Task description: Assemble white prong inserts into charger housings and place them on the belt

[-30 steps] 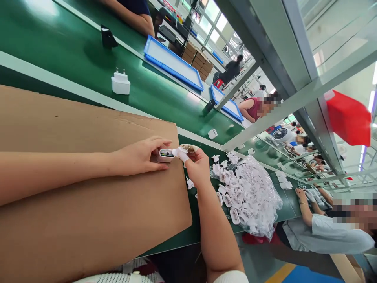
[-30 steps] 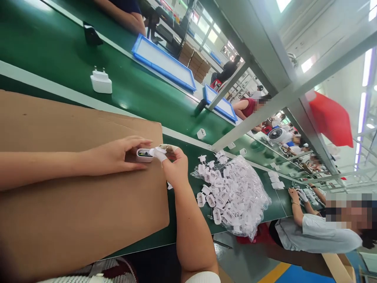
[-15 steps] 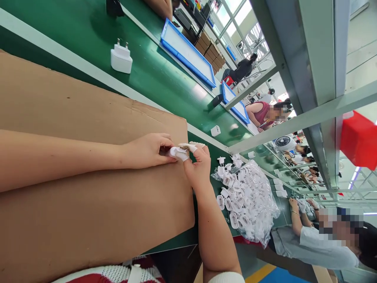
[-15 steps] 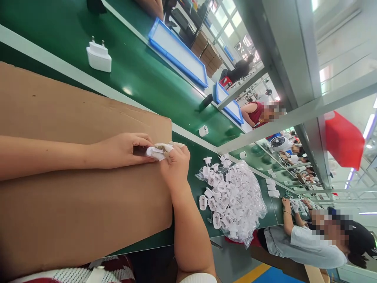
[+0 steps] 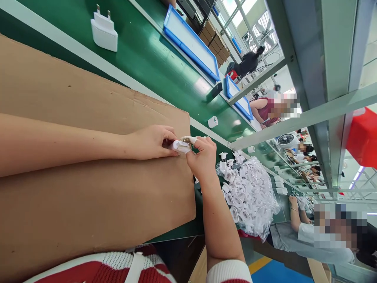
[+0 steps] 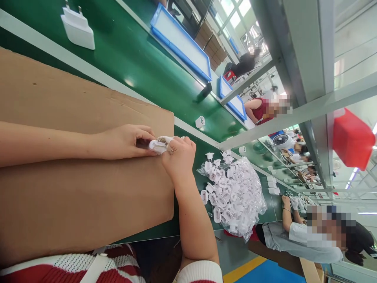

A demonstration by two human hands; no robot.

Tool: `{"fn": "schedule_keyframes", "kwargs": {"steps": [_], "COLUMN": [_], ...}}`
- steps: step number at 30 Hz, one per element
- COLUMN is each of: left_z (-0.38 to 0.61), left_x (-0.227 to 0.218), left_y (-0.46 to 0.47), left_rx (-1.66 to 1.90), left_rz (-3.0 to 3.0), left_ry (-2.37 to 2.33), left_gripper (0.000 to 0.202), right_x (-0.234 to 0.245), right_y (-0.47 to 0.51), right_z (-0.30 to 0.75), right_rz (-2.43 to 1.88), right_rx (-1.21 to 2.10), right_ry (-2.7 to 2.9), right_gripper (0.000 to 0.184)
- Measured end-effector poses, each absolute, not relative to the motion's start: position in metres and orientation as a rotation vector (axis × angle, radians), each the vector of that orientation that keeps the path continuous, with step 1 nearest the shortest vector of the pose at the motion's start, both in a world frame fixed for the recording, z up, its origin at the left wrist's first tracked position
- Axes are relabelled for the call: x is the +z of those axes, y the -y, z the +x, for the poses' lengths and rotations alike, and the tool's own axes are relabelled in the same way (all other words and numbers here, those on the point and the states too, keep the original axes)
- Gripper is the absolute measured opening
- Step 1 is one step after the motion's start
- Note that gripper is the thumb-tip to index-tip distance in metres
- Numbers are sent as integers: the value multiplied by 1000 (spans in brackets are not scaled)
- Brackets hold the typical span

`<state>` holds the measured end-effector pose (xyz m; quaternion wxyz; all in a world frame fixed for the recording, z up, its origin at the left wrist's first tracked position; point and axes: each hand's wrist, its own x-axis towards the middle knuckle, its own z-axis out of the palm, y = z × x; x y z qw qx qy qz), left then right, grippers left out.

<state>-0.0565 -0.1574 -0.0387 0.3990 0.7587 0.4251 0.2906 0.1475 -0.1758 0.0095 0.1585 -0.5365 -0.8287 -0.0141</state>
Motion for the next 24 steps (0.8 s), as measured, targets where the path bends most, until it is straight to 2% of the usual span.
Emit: {"fn": "schedule_keyframes", "kwargs": {"steps": [4, 8, 14, 18, 22, 24], "left_z": [-54, -54, -60, -51, -49, -52], "left_x": [-42, -40, -27, -21, -24, -27], "left_y": [159, 160, 156, 154, 148, 148], "left_rx": [745, 761, 641, 667, 772, 848], "left_rz": [1930, 1936, 1784, 1725, 1414, 1272], "left_ry": [-1086, -1102, -1052, -1222, -1320, -1202], "left_gripper": [43, 44, 39, 46, 37, 48], "right_x": [9, -2, -16, -12, -13, -16], "right_y": [172, 172, 175, 174, 174, 174], "right_z": [149, 155, 154, 155, 155, 155], "right_rz": [-1547, -1476, -1422, -1418, -1402, -1422], "right_rx": [-43, 125, 201, 214, 288, 349], "right_ry": [2361, 2258, 2126, 2125, 2102, 2056], "right_gripper": [18, 16, 17, 14, 15, 18]}}
